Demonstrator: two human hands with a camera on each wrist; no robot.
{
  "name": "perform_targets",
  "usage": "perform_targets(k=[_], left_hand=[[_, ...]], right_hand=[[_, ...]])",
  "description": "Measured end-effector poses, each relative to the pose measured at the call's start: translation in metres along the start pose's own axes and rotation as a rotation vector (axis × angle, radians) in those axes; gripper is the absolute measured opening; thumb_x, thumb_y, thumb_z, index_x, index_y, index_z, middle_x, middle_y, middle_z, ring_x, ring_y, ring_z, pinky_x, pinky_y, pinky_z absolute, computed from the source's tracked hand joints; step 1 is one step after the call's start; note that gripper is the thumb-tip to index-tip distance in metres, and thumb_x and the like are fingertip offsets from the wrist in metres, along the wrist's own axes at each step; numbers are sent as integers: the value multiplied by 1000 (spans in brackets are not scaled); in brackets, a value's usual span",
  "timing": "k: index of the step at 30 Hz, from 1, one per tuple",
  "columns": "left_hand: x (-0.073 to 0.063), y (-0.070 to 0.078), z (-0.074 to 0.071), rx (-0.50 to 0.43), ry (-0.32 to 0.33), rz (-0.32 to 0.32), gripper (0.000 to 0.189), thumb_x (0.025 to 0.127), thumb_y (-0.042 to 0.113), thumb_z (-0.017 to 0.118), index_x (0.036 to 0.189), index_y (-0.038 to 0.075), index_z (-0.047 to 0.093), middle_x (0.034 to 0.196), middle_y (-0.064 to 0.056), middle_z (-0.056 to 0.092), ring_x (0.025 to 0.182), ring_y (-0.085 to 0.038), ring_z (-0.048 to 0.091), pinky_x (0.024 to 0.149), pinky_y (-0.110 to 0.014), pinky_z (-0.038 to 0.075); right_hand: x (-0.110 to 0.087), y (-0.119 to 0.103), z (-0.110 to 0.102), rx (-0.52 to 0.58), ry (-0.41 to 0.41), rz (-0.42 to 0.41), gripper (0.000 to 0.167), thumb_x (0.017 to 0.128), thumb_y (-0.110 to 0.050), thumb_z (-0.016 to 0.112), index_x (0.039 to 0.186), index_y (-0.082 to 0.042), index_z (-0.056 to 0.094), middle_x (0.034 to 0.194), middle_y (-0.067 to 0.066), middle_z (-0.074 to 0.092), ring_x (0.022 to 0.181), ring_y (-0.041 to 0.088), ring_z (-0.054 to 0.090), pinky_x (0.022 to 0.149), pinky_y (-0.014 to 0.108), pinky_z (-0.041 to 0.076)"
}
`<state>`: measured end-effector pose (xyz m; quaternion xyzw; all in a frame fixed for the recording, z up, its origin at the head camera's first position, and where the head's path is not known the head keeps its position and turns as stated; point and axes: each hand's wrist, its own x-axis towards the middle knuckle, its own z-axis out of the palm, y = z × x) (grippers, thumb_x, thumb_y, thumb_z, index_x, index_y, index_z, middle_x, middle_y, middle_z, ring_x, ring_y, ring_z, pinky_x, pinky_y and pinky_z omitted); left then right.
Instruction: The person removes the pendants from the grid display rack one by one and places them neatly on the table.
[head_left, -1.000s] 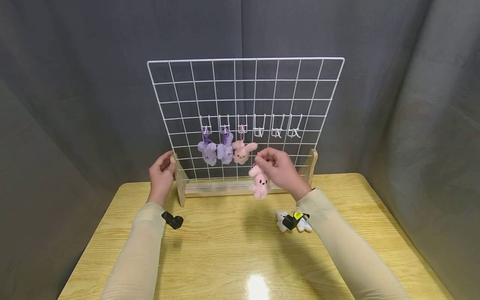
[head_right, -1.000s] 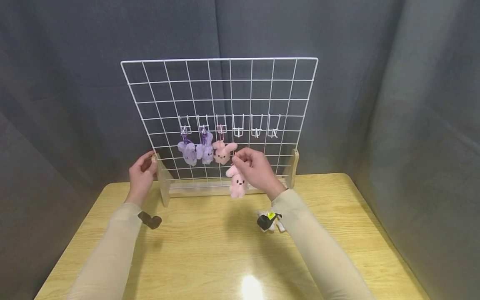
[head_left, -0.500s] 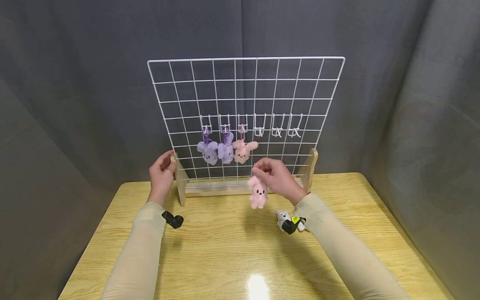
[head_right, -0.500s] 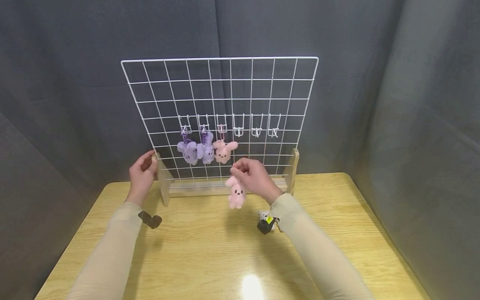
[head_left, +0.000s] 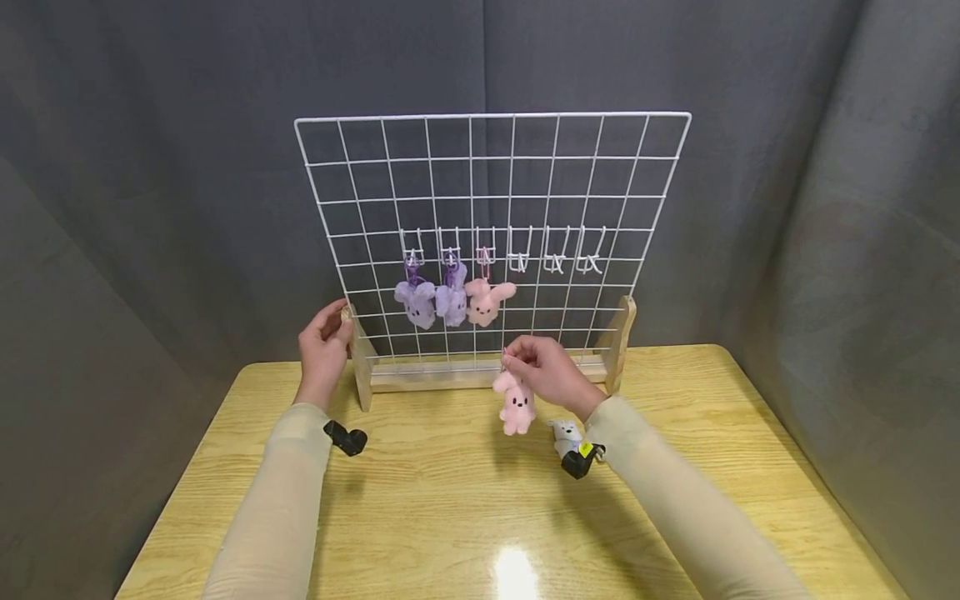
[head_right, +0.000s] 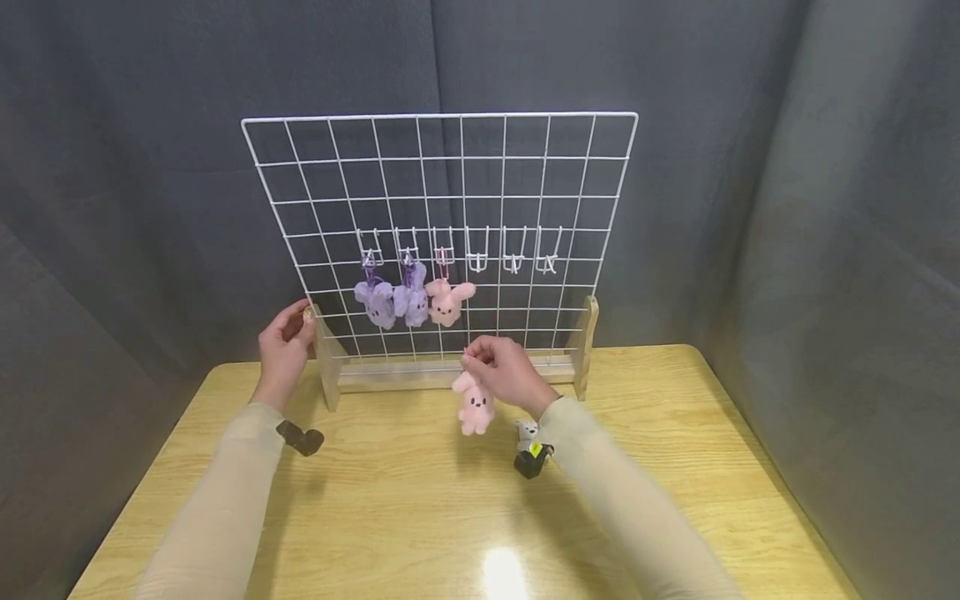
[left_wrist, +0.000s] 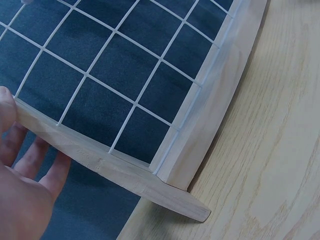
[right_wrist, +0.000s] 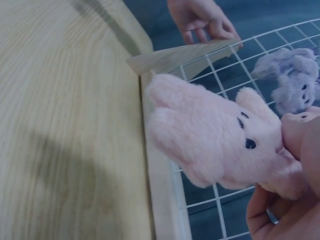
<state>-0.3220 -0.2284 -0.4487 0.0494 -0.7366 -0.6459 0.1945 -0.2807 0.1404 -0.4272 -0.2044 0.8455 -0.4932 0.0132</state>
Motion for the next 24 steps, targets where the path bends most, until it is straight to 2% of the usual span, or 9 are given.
perform_targets(k=[5, 11, 17, 24], left_hand=[[-2, 3, -1, 8, -5, -7, 40, 108, 13, 59, 148, 19, 61, 140, -15, 64, 107, -12, 62, 77, -21, 50], [0, 0, -1, -2, 5, 11, 39, 108, 11, 59, 147, 17, 62, 139, -15, 64, 106, -11, 62, 75, -19, 50], [0, -2, -1, -16, 10, 19, 39, 108, 10, 59, 146, 16, 63, 137, -15, 64, 103, -11, 61, 74, -19, 50], [1, 0, -1, -16, 2, 2, 39, 108, 11, 60, 147, 17, 62, 138, -14, 64, 103, -10, 61, 74, -19, 50]], right_hand=[[-1, 13, 6, -7, -21, 5, 11, 105, -15, 66, 100, -7, 72, 79, 4, 65, 67, 14, 54, 57, 25, 46], [-3, 25, 11, -27, -45, 25, 13, 105, -14, 66, 102, -3, 72, 81, 3, 66, 70, 13, 56, 60, 26, 48], [-7, 35, 12, -53, -66, 53, 14, 105, -13, 65, 102, -1, 71, 79, 2, 62, 68, 13, 51, 57, 25, 43], [-10, 48, 15, -78, -90, 77, 13, 106, -13, 64, 102, -2, 71, 79, 2, 63, 67, 13, 51, 57, 24, 42]])
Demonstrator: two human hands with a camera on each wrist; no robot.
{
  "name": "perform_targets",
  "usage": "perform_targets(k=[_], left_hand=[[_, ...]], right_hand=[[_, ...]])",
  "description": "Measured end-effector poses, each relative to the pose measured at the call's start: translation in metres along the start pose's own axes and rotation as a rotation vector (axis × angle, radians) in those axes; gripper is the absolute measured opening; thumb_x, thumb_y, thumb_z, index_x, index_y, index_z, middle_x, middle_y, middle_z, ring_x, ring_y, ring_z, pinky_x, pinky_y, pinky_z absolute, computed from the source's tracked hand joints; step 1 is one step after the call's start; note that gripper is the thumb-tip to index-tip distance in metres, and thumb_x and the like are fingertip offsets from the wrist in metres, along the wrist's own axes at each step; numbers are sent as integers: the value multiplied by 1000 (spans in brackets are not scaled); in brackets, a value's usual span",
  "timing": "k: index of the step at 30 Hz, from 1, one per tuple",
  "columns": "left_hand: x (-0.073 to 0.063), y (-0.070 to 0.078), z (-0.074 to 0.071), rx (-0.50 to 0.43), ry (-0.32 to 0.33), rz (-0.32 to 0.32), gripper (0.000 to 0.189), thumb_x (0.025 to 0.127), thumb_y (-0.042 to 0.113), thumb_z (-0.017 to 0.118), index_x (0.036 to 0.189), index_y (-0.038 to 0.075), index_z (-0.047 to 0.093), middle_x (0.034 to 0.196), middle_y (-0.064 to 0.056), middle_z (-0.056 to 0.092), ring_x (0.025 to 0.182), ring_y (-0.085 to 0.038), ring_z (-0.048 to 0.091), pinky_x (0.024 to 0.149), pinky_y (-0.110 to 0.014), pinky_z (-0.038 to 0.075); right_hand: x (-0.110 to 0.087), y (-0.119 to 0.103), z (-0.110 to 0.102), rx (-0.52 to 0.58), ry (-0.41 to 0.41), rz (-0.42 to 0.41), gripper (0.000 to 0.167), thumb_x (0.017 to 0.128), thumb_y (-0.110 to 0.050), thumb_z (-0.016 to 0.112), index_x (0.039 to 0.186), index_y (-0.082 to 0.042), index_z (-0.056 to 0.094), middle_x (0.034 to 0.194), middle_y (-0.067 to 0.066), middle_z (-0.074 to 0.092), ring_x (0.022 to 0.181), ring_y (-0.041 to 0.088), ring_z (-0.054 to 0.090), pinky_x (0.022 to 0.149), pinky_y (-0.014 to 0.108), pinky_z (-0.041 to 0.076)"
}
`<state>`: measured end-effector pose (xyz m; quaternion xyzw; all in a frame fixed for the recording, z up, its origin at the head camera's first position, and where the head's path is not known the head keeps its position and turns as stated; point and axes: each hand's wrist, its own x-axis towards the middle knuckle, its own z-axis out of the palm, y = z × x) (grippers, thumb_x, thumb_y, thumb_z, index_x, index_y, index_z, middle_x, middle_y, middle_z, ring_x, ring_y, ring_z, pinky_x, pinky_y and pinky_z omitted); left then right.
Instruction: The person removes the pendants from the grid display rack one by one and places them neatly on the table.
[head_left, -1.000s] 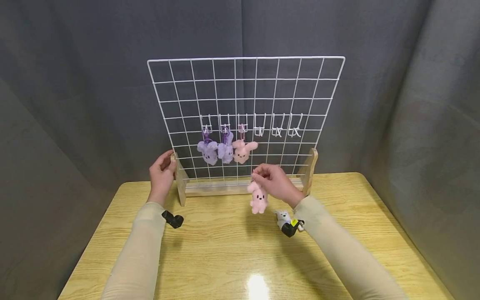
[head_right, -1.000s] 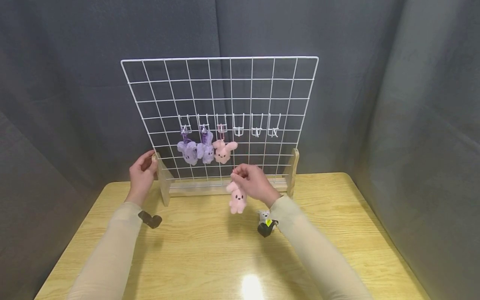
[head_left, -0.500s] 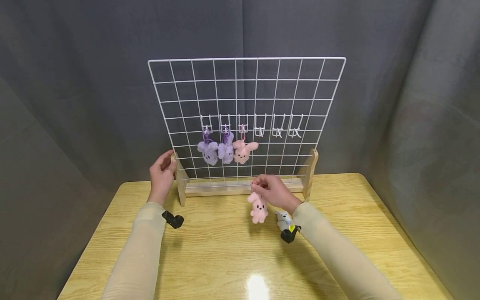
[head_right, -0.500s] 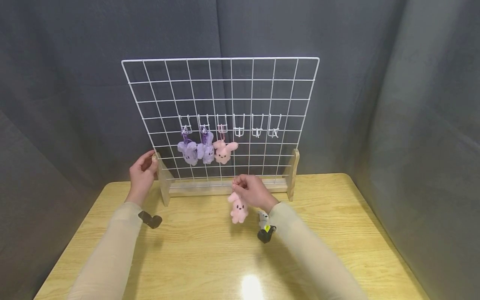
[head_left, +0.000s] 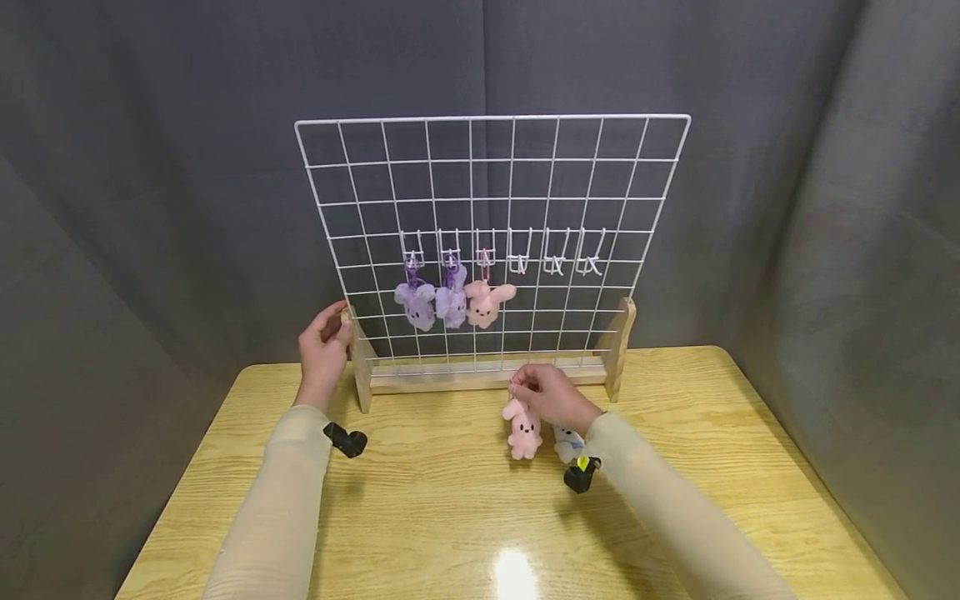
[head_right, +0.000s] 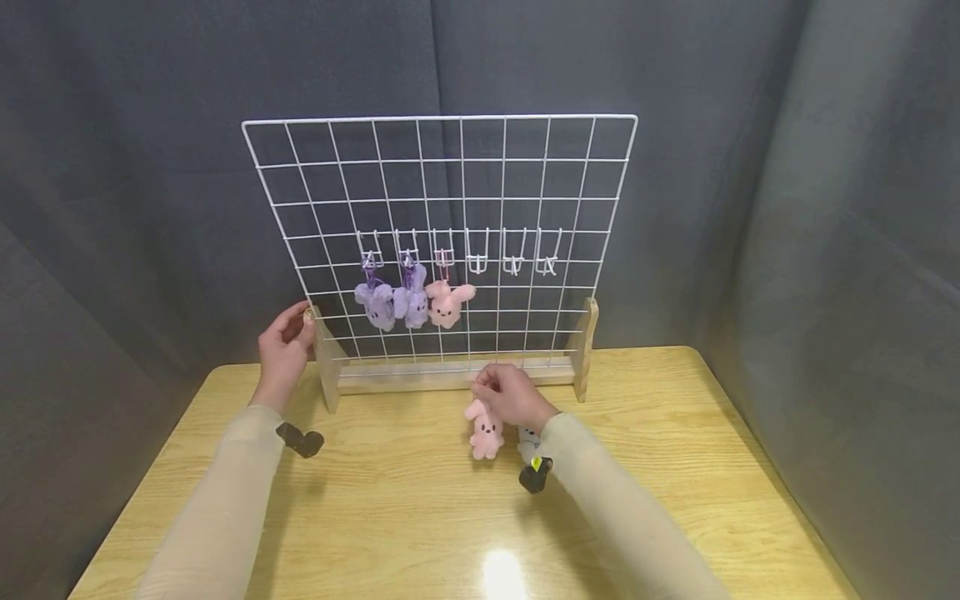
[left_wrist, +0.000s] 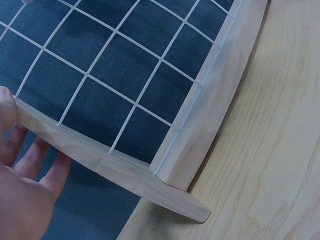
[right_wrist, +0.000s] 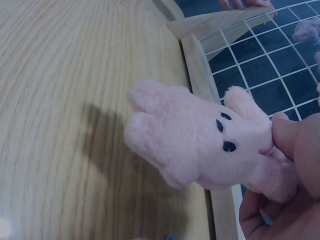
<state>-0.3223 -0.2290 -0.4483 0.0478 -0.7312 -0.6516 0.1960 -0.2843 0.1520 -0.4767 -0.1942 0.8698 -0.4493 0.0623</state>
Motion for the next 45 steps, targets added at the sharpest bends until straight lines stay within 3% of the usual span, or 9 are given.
perform_targets(k=[10, 18, 33, 45], left_hand=[[1, 0, 0, 2, -16, -12, 42, 108, 12, 59, 150, 18, 60, 143, -14, 62, 108, -12, 60, 77, -21, 50], [-3, 2, 0, 7, -6, 5, 40, 108, 11, 59, 147, 17, 62, 140, -15, 63, 107, -11, 61, 76, -19, 50], [-2, 1, 1, 15, 2, 1, 39, 108, 11, 59, 147, 18, 62, 140, -13, 63, 110, -13, 62, 78, -21, 50], [-6, 10, 1, 8, -9, -32, 42, 109, 10, 58, 150, 17, 60, 143, -15, 61, 113, -14, 60, 84, -27, 51]], right_hand=[[-3, 14, 7, -71, -22, -2, 16, 105, -14, 65, 91, -9, 70, 76, -1, 61, 66, 11, 50, 57, 24, 41], [-2, 22, 10, -111, -54, -44, 13, 104, -9, 65, 94, -3, 72, 79, 0, 64, 67, 10, 53, 60, 24, 44], [3, 25, 12, -216, -122, -136, 12, 104, -8, 66, 93, -7, 70, 82, -3, 68, 71, 8, 55, 67, 27, 49], [7, 27, 16, -254, -131, -113, 12, 103, -7, 66, 92, -10, 69, 81, -3, 67, 71, 9, 55, 69, 28, 49]])
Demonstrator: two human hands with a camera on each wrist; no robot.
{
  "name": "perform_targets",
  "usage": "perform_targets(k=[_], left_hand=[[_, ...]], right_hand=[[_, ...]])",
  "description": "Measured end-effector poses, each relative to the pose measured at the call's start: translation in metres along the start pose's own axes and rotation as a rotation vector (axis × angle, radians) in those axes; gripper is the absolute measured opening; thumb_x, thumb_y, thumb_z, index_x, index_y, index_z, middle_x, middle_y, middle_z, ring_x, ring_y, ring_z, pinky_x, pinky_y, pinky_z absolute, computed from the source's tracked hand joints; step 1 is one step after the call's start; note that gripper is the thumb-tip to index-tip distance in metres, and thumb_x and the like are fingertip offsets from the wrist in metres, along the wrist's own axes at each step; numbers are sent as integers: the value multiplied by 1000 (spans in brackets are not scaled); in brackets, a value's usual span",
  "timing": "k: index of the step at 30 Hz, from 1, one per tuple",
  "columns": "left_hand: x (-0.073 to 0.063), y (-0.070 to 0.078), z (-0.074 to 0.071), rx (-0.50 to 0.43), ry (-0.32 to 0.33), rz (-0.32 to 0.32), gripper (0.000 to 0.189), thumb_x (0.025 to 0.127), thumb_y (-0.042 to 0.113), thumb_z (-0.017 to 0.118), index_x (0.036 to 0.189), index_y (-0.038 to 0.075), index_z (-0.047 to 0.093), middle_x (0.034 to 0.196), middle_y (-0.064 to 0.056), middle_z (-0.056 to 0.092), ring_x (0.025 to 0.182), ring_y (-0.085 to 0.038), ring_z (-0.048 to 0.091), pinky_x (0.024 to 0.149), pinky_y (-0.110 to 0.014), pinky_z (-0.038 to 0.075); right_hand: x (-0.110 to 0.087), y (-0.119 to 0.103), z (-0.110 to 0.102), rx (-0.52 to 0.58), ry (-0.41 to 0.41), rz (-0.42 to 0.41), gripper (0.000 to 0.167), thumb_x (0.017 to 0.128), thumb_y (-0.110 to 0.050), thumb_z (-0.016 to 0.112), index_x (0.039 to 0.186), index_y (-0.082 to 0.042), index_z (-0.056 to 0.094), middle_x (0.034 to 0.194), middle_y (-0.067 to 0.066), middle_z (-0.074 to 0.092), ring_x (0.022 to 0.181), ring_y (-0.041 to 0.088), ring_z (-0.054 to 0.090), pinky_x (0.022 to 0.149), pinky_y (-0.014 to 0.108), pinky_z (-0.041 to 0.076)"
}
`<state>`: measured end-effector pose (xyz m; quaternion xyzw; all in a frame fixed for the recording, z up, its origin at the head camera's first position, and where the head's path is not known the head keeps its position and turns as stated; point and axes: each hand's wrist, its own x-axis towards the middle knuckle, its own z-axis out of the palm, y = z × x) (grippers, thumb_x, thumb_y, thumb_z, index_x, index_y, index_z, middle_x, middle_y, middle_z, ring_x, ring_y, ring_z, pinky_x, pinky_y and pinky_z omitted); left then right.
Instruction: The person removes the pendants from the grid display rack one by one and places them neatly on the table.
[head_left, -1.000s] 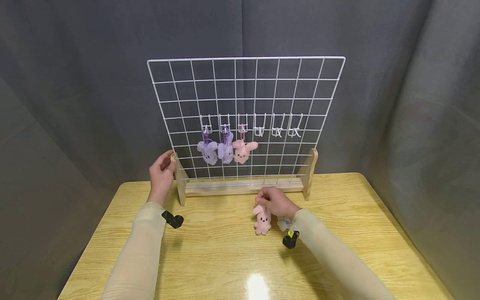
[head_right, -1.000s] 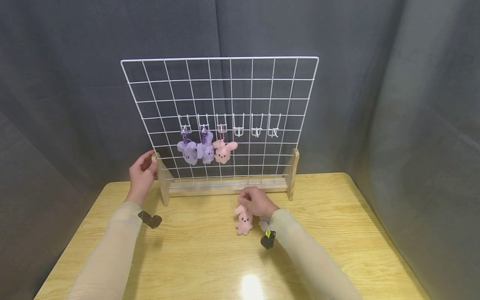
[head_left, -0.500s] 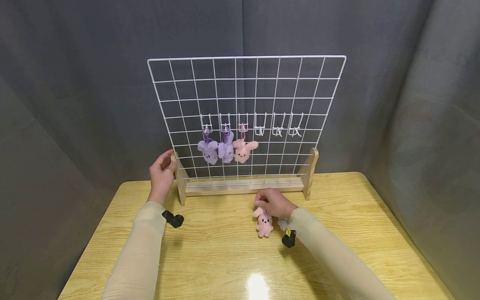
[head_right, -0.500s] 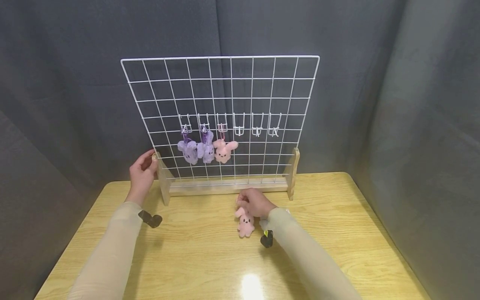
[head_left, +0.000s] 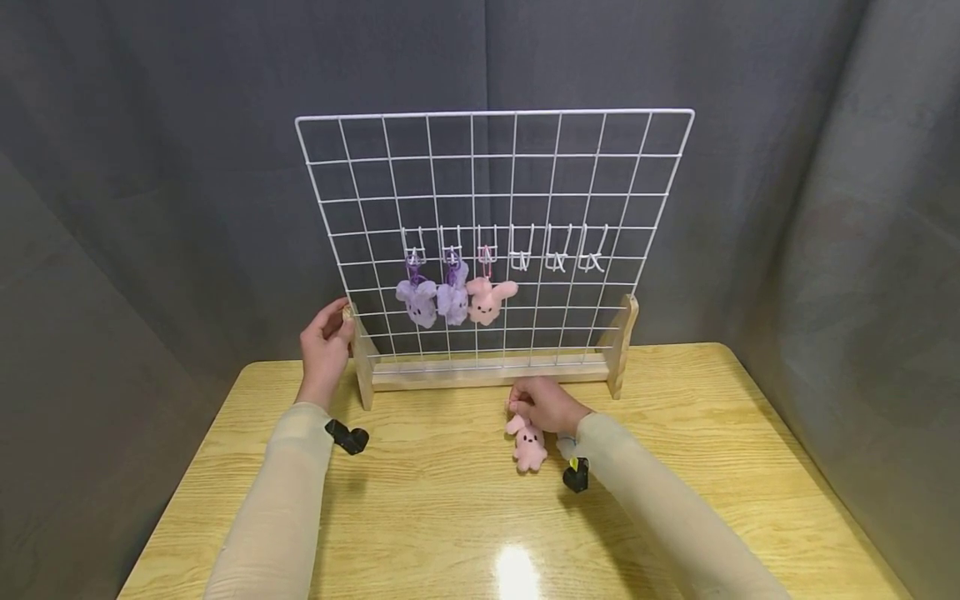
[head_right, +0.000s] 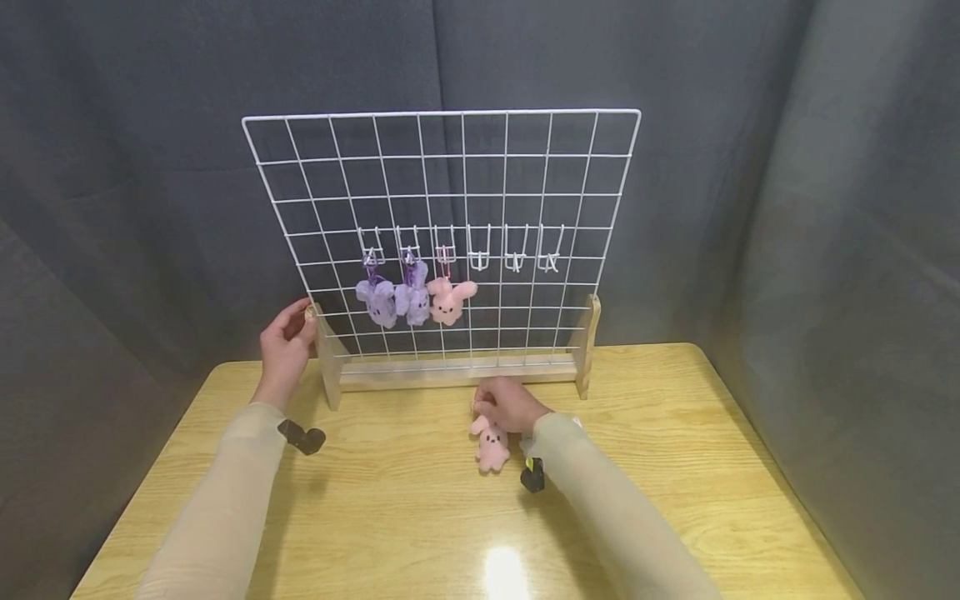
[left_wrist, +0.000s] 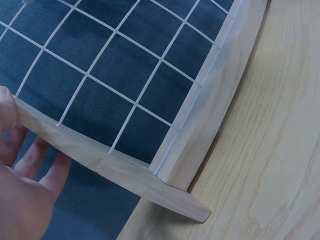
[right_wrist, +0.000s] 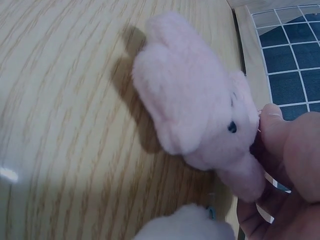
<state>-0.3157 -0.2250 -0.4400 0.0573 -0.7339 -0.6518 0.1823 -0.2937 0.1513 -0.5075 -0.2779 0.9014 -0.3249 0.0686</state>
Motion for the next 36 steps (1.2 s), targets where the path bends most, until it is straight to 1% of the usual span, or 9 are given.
perform_targets(k=[2, 5, 12, 15, 19, 22, 25, 29, 36], left_hand=[[3, -4, 0, -1, 5, 15, 41, 108, 11, 58, 149, 17, 61, 141, -14, 62, 112, -13, 61, 82, -25, 51], [3, -4, 1, -5, 10, 26, 40, 108, 11, 59, 147, 17, 62, 139, -14, 63, 109, -12, 62, 80, -24, 51], [3, -6, 0, 1, 3, 10, 42, 108, 13, 59, 150, 20, 60, 142, -15, 62, 111, -12, 61, 79, -22, 50], [3, -5, 1, 6, 4, 15, 42, 108, 13, 60, 149, 20, 61, 141, -14, 62, 111, -13, 61, 79, -21, 50], [4, -6, 2, 0, 8, 23, 40, 108, 11, 60, 148, 19, 62, 139, -15, 64, 109, -13, 62, 77, -20, 50], [5, -7, 2, -5, 13, 32, 39, 108, 10, 60, 146, 18, 63, 138, -15, 64, 107, -13, 62, 76, -20, 50], [6, -9, 1, -3, 18, 36, 39, 108, 11, 60, 146, 18, 63, 139, -15, 64, 109, -13, 62, 77, -20, 51], [5, -9, 1, 4, 17, 32, 39, 108, 11, 59, 147, 17, 62, 140, -15, 64, 112, -14, 62, 78, -20, 51], [3, -6, 0, 15, 11, 34, 40, 108, 11, 59, 147, 17, 62, 138, -16, 64, 107, -14, 61, 74, -20, 50]], right_hand=[[1, 2, 0, -12, 2, 2, 12, 103, -8, 67, 92, -11, 69, 81, -3, 67, 72, 9, 55, 70, 29, 49], [2, 3, 1, -22, 6, 9, 11, 103, -7, 67, 93, -10, 70, 83, -3, 68, 73, 9, 56, 71, 29, 50], [1, 5, 0, -61, 16, 12, 8, 103, -7, 66, 97, -9, 71, 86, -2, 68, 77, 10, 58, 74, 32, 51], [-1, 3, -2, -64, 21, 37, 8, 104, -8, 65, 100, -9, 71, 91, 0, 70, 81, 11, 59, 79, 35, 52], [-4, 0, -8, -30, 34, 92, 12, 107, -11, 60, 110, -5, 71, 98, 4, 70, 83, 15, 60, 82, 39, 52], [-5, -1, -13, -16, 58, 107, 21, 110, -17, 57, 119, -3, 69, 99, 5, 69, 84, 16, 60, 82, 40, 52], [-7, -2, -18, 6, 90, 105, 25, 110, -21, 56, 121, -3, 69, 101, 5, 70, 87, 16, 61, 82, 40, 53], [-10, -2, -23, 35, 141, 98, 22, 109, -21, 59, 119, -5, 70, 104, 5, 72, 92, 18, 63, 85, 42, 53], [-15, -3, -30, 24, 243, 84, 17, 107, -21, 63, 115, -7, 71, 102, 4, 73, 93, 17, 66, 87, 41, 55]])
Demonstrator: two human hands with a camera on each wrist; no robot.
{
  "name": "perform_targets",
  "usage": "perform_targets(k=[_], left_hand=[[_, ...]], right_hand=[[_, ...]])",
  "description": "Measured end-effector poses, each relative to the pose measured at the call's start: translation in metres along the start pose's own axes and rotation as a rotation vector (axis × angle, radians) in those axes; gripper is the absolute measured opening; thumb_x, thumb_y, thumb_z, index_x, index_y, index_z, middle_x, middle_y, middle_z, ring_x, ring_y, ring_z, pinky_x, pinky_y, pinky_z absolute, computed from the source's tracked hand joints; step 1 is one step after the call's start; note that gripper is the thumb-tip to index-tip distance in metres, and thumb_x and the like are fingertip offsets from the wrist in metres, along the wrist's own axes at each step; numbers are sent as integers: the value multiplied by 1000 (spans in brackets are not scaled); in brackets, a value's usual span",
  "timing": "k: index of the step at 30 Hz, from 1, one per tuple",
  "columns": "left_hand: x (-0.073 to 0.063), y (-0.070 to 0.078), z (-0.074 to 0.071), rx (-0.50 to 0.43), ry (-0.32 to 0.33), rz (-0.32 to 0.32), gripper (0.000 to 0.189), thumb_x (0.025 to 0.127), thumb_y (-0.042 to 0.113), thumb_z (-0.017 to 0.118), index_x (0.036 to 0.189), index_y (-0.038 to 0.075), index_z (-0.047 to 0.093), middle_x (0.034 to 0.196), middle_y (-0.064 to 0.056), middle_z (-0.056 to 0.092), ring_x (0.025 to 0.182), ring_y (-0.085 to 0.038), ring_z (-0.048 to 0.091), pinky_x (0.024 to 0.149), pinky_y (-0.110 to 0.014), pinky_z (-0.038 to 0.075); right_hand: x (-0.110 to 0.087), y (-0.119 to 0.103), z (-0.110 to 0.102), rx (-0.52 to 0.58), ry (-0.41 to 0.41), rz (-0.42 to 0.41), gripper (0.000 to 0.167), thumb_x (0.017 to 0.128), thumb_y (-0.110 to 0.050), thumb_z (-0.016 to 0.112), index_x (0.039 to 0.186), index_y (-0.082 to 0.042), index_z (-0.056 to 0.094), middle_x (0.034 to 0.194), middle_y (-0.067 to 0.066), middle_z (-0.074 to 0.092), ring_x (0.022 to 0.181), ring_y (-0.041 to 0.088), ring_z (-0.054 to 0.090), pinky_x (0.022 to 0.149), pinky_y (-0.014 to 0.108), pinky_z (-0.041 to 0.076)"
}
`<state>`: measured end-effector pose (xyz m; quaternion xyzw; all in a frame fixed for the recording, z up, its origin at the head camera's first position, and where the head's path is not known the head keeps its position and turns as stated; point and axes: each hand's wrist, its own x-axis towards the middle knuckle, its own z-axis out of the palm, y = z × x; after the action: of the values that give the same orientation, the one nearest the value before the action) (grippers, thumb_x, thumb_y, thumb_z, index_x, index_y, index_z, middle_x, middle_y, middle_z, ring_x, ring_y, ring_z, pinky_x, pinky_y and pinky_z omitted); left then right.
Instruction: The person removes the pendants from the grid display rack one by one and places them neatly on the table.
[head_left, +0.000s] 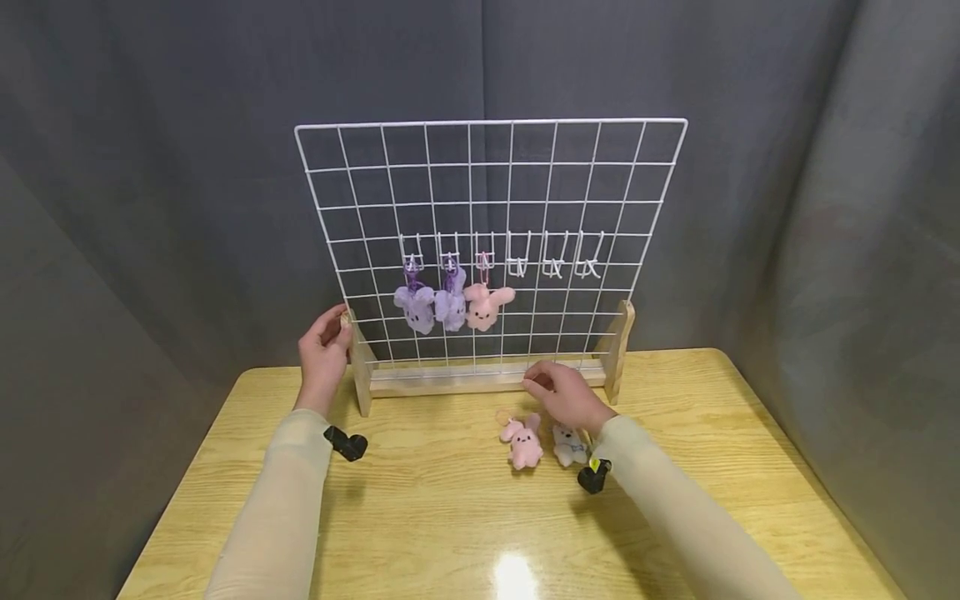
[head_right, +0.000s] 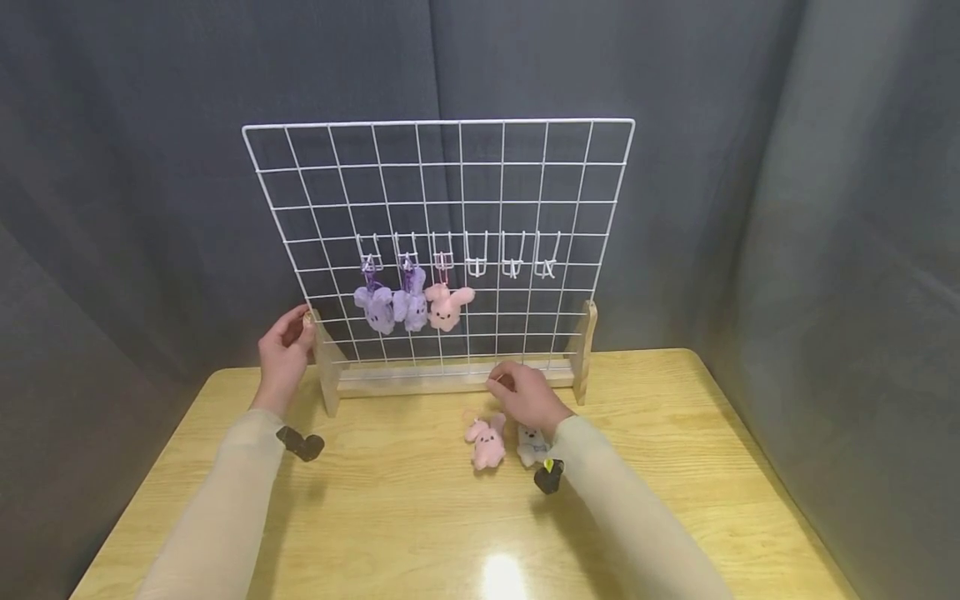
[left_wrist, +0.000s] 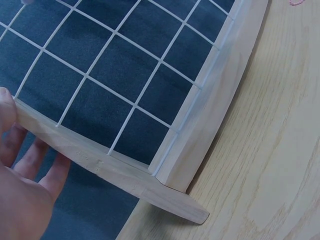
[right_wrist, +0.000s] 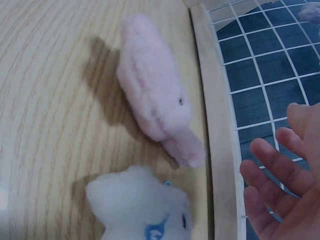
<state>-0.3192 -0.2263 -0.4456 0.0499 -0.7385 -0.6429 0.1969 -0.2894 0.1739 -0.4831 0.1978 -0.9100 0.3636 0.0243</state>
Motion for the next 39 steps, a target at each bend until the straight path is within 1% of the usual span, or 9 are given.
perform_targets(k=[4, 10, 17, 22, 23, 26, 29, 31, 39], left_hand=[[2, 0, 0, -11, -1, 12, 40, 108, 12, 60, 148, 17, 62, 139, -16, 64, 106, -13, 61, 74, -21, 50], [0, 1, 1, -13, 3, -5, 39, 108, 13, 60, 147, 18, 63, 139, -15, 64, 108, -13, 61, 76, -19, 50], [0, -1, 2, -28, 9, 3, 38, 108, 10, 59, 146, 16, 63, 137, -15, 65, 106, -11, 62, 75, -19, 50], [0, -2, 0, -29, 4, 7, 39, 108, 11, 60, 147, 16, 63, 138, -16, 65, 104, -12, 61, 73, -20, 50], [-3, 2, -1, -29, -2, 8, 39, 108, 10, 60, 147, 14, 62, 137, -18, 64, 103, -12, 62, 72, -20, 50], [-2, 2, -1, -23, -3, 9, 39, 108, 11, 60, 147, 15, 63, 137, -18, 65, 104, -13, 62, 73, -20, 50], [-1, 2, 0, -16, 1, 13, 38, 107, 11, 60, 145, 15, 64, 136, -17, 65, 104, -12, 62, 73, -19, 51], [1, -2, 1, -13, 11, 11, 38, 107, 11, 60, 145, 17, 64, 136, -16, 66, 104, -11, 62, 74, -18, 51], [0, -1, 0, -5, 11, 16, 38, 108, 12, 60, 146, 17, 63, 137, -16, 65, 106, -10, 62, 76, -18, 50]], right_hand=[[1, -7, -7, 47, 41, -13, 20, 108, -23, 62, 116, -7, 69, 106, 7, 73, 96, 21, 68, 89, 43, 56], [6, -24, -15, 107, 93, -16, 26, 107, -26, 63, 124, -7, 67, 113, 8, 72, 105, 26, 69, 93, 46, 56], [15, -46, -27, 148, 162, -44, 30, 105, -24, 66, 131, -9, 63, 121, 10, 73, 112, 27, 69, 95, 46, 57], [21, -58, -33, 184, 176, -45, 41, 106, -30, 65, 140, -8, 58, 131, 10, 70, 119, 27, 66, 101, 50, 53], [23, -61, -33, 195, 183, -44, 42, 105, -30, 66, 141, -8, 57, 132, 11, 69, 120, 27, 66, 102, 51, 52], [27, -68, -35, 229, 208, -51, 45, 105, -28, 67, 143, -7, 55, 136, 13, 67, 122, 30, 65, 103, 54, 51], [31, -76, -38, 251, 228, -66, 48, 104, -26, 67, 145, -8, 52, 139, 15, 65, 123, 33, 65, 104, 52, 52], [32, -80, -39, 257, 230, -72, 49, 104, -26, 67, 148, -10, 50, 142, 15, 64, 124, 33, 64, 104, 52, 52], [40, -88, -42, 320, 251, -83, 54, 102, -22, 70, 150, -8, 49, 143, 15, 63, 125, 32, 64, 106, 57, 49]])
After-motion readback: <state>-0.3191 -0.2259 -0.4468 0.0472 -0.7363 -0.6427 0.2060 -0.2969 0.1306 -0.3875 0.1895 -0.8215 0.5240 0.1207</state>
